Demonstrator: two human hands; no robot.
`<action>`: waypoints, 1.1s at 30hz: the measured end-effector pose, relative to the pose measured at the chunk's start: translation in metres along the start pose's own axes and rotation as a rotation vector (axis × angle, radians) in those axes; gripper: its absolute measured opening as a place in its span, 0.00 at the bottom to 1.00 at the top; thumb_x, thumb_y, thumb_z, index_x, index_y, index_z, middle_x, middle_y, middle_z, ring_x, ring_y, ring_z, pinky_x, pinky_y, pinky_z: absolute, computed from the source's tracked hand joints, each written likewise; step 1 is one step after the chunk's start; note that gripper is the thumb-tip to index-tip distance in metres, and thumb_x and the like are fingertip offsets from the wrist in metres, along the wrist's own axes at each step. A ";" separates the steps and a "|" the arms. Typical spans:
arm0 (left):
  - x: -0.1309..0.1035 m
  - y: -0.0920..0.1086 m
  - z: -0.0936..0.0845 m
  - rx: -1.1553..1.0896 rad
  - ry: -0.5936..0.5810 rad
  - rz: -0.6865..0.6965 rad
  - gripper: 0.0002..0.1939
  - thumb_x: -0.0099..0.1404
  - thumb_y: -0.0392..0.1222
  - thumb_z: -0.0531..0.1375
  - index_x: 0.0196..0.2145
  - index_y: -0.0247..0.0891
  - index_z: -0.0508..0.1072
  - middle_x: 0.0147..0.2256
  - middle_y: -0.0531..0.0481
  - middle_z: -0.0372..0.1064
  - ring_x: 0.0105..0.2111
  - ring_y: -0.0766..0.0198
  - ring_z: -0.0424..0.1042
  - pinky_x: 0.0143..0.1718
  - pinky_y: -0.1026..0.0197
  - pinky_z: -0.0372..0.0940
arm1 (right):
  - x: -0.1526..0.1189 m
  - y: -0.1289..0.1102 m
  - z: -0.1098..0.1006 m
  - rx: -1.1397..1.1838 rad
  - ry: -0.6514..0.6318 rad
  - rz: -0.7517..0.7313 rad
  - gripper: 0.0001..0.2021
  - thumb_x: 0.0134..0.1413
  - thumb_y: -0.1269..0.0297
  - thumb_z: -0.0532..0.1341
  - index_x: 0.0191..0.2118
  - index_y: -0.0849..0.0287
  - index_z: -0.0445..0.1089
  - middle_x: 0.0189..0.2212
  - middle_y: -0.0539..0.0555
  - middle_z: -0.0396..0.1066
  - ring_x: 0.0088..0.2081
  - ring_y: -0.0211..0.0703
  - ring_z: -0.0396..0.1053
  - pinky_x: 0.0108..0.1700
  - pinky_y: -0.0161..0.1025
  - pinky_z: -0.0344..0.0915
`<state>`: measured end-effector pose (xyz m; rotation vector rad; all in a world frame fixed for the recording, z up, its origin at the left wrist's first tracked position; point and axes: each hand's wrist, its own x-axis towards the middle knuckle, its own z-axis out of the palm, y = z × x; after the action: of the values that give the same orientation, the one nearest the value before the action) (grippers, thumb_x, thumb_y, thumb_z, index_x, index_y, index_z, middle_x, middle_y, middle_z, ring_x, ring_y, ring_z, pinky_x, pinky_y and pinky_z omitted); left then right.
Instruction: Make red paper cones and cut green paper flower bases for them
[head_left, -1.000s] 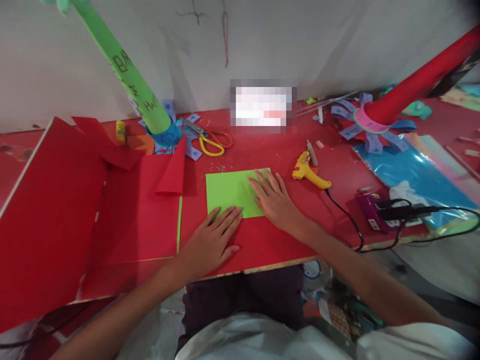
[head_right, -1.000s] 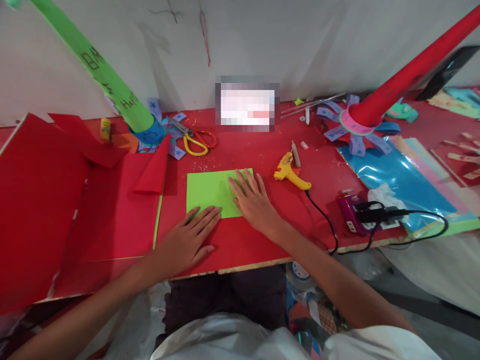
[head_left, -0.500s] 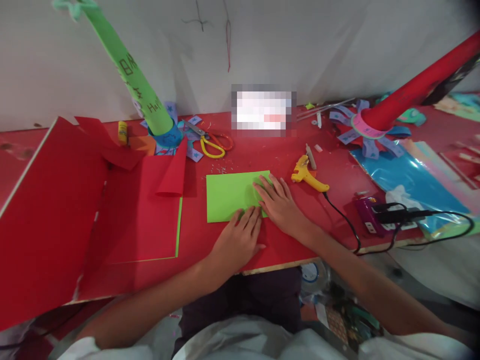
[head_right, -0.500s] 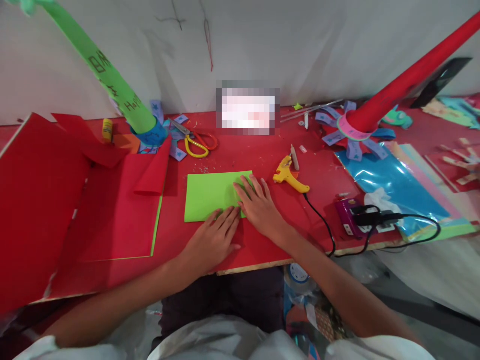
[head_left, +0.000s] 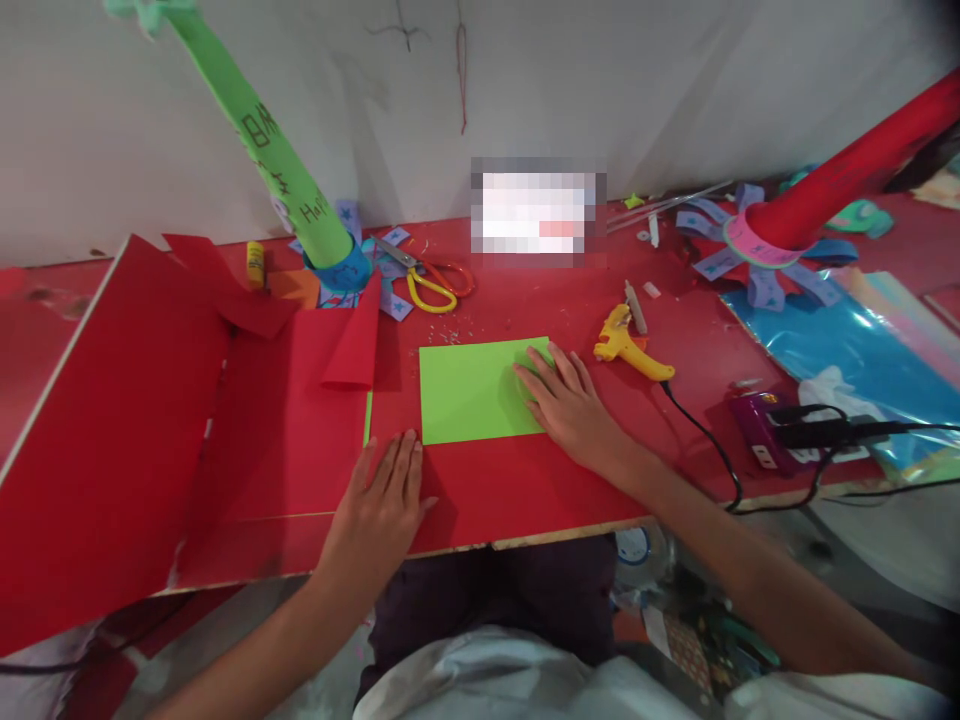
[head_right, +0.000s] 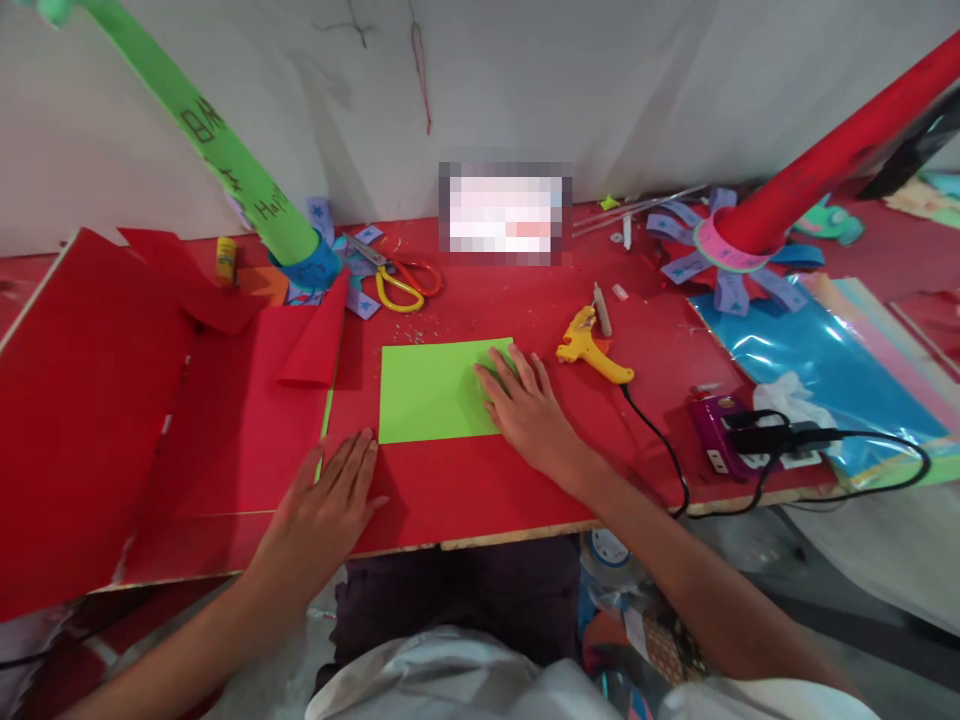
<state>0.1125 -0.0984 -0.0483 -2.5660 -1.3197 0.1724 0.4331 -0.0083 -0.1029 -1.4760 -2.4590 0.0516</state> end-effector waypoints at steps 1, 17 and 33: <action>-0.002 -0.004 -0.001 0.024 0.020 0.016 0.26 0.82 0.38 0.53 0.69 0.15 0.70 0.71 0.23 0.62 0.68 0.38 0.72 0.69 0.36 0.65 | 0.000 0.000 0.000 -0.002 0.004 -0.009 0.26 0.79 0.65 0.50 0.77 0.60 0.61 0.78 0.64 0.57 0.82 0.67 0.43 0.78 0.73 0.49; 0.112 -0.013 -0.014 -0.052 0.110 0.267 0.08 0.73 0.26 0.60 0.46 0.33 0.77 0.44 0.42 0.77 0.43 0.51 0.78 0.43 0.51 0.76 | 0.077 -0.035 -0.011 -0.048 0.079 -0.170 0.21 0.74 0.75 0.55 0.65 0.61 0.74 0.69 0.66 0.71 0.69 0.61 0.67 0.71 0.60 0.65; 0.117 0.005 -0.020 0.009 -0.008 0.319 0.10 0.79 0.42 0.61 0.48 0.31 0.77 0.48 0.38 0.77 0.49 0.47 0.78 0.38 0.52 0.73 | 0.047 0.004 -0.001 0.051 0.071 -0.062 0.23 0.72 0.74 0.53 0.66 0.61 0.75 0.64 0.65 0.76 0.68 0.61 0.68 0.71 0.59 0.65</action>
<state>0.1893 -0.0094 -0.0291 -2.7547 -0.9007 0.2458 0.4156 0.0344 -0.0921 -1.3561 -2.4264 0.0488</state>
